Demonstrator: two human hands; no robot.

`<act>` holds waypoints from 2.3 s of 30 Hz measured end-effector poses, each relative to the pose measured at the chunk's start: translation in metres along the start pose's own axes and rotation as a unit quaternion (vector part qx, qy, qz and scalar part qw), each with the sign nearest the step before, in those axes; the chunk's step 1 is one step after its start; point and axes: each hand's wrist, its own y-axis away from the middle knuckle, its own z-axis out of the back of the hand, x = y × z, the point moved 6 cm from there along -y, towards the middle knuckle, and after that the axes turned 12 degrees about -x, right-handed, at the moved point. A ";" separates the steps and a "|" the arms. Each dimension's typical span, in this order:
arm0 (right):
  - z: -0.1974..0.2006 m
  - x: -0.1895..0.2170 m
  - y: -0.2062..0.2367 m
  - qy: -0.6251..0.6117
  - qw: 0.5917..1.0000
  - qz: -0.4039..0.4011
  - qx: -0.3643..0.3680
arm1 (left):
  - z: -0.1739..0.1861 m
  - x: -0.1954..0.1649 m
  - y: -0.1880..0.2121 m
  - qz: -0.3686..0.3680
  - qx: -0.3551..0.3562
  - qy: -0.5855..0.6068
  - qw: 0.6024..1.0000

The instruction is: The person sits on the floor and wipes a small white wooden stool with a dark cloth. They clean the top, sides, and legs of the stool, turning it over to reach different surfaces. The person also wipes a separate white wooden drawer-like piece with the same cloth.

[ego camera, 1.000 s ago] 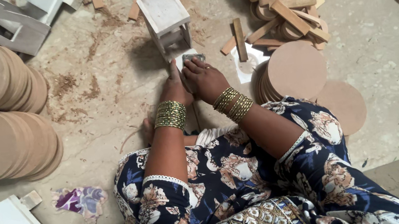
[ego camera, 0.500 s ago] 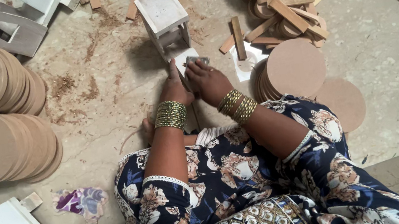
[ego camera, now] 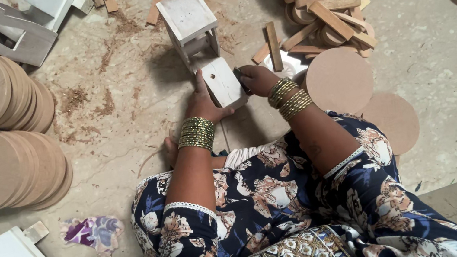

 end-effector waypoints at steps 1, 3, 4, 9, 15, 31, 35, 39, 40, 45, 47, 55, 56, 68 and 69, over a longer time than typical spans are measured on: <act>0.003 -0.005 -0.001 0.006 0.999 -0.012 0.032 | 0.000 0.000 0.001 0.003 0.004 0.003 1.000; 0.007 -0.013 -0.001 0.017 0.995 -0.036 0.096 | 0.001 0.000 0.003 0.009 0.013 0.008 1.000; 0.010 -0.016 -0.002 0.056 0.993 -0.034 0.101 | 0.003 -0.001 0.004 0.013 0.012 0.012 1.000; 0.025 0.008 -0.007 0.150 0.960 0.162 -0.172 | 0.007 -0.004 0.007 0.009 0.013 0.013 1.000; -0.004 0.017 -0.008 0.007 0.981 0.134 -0.138 | 0.005 -0.002 0.006 -0.014 0.007 0.040 0.999; 0.017 0.022 0.006 0.130 0.965 0.195 -0.122 | -0.003 0.006 0.004 -0.014 0.024 0.015 0.999; 0.001 0.003 0.003 0.209 0.973 0.098 0.010 | -0.006 0.009 0.003 -0.020 0.025 0.012 0.999; 0.000 -0.022 0.009 0.109 0.978 -0.047 0.169 | -0.007 0.010 0.005 -0.008 0.032 0.000 0.999; 0.005 -0.026 0.008 0.136 0.977 -0.048 0.155 | -0.007 0.010 0.006 0.000 0.036 -0.002 0.999; 0.022 -0.039 0.000 0.191 0.977 -0.077 0.053 | -0.006 0.007 0.006 -0.006 0.031 0.012 0.999; 0.026 -0.031 -0.004 0.282 0.959 0.009 -0.028 | -0.006 0.005 0.005 -0.023 0.027 0.015 0.999; 0.016 -0.024 -0.002 0.339 0.938 0.012 -0.075 | -0.009 0.007 0.004 -0.019 0.023 -0.024 0.999; 0.008 -0.020 -0.001 0.341 0.937 0.064 -0.024 | -0.010 0.008 0.004 -0.012 0.026 -0.028 0.999; 0.026 -0.028 0.003 0.160 0.981 -0.091 -0.065 | -0.012 0.012 0.003 0.002 0.028 -0.044 0.999; 0.028 -0.030 0.004 0.190 0.971 -0.118 -0.084 | -0.014 0.014 0.003 0.008 0.038 -0.053 0.998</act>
